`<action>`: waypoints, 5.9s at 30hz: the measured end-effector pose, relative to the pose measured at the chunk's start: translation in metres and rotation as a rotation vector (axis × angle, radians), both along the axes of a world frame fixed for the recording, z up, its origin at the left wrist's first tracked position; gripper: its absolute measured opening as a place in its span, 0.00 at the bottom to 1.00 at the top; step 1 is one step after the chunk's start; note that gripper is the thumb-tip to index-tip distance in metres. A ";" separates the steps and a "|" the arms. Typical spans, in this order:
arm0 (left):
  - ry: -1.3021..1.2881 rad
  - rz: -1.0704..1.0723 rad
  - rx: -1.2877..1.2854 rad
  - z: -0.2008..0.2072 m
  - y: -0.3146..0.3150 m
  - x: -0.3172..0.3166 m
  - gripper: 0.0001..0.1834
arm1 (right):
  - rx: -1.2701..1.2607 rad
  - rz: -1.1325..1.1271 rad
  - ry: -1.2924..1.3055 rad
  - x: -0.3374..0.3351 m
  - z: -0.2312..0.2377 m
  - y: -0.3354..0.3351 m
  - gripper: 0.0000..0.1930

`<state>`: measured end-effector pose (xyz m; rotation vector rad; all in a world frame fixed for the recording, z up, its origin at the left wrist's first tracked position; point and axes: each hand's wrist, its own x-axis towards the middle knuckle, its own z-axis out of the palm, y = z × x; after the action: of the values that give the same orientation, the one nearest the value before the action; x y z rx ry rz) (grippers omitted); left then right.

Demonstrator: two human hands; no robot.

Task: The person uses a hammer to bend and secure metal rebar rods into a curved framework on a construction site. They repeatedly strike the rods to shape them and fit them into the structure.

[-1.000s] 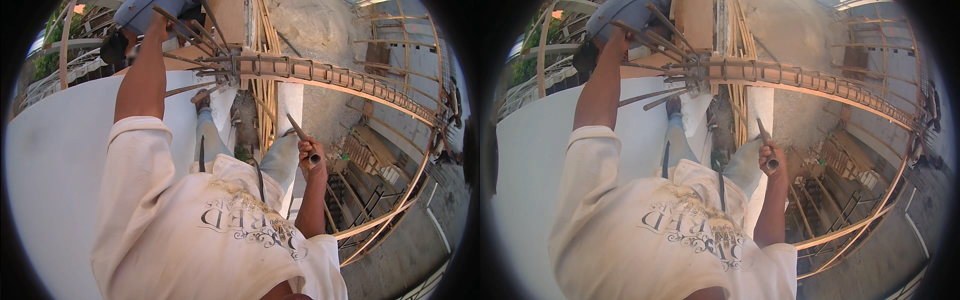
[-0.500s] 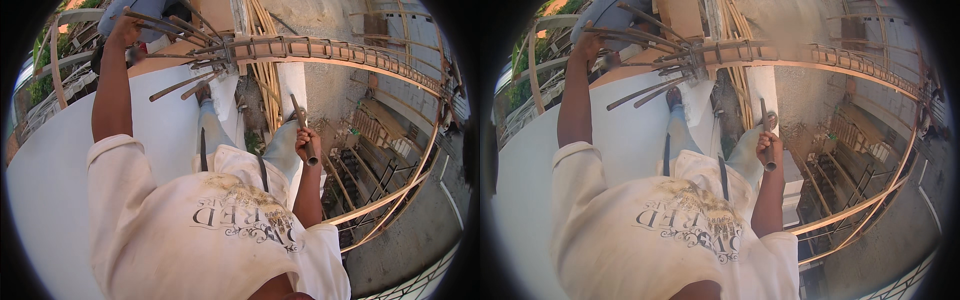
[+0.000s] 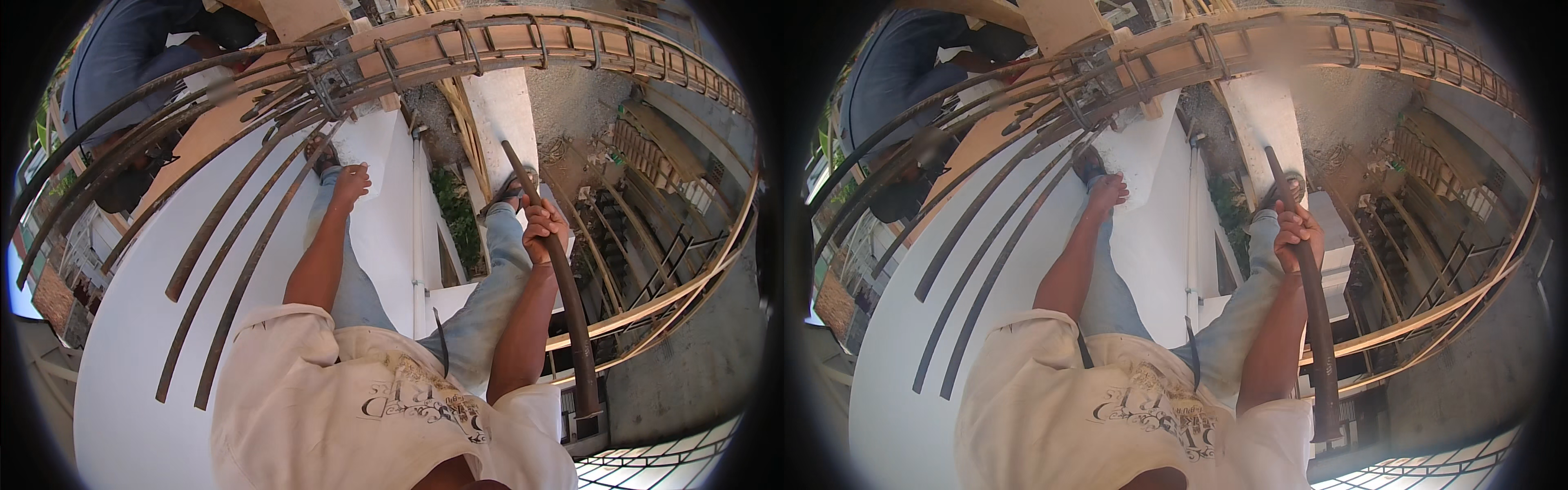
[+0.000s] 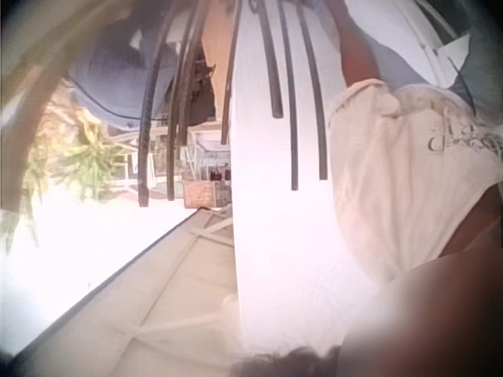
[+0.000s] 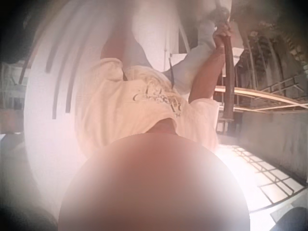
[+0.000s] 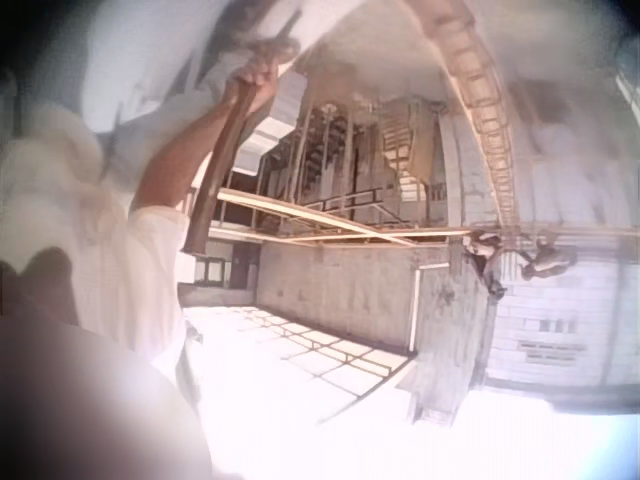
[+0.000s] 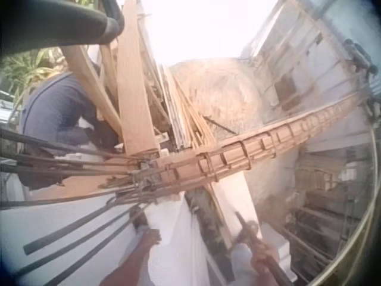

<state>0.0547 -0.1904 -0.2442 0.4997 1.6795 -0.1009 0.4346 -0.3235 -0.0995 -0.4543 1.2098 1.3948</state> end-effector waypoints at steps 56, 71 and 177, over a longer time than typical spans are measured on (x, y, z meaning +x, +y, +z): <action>-0.854 -0.052 0.495 0.411 0.065 0.146 0.23 | -0.417 1.253 -1.241 -0.184 0.335 -0.180 0.13; -1.226 0.256 0.539 0.535 0.169 0.128 0.38 | -0.241 1.215 -1.775 -0.221 0.310 -0.116 0.11; -0.289 -0.149 1.125 0.210 0.056 0.053 0.14 | 0.684 0.998 -2.228 -0.251 0.259 0.188 0.10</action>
<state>0.1076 -0.1346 -0.0343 1.3937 1.2842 0.8143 0.1838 -0.1356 0.1593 -1.5038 -1.3940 0.9131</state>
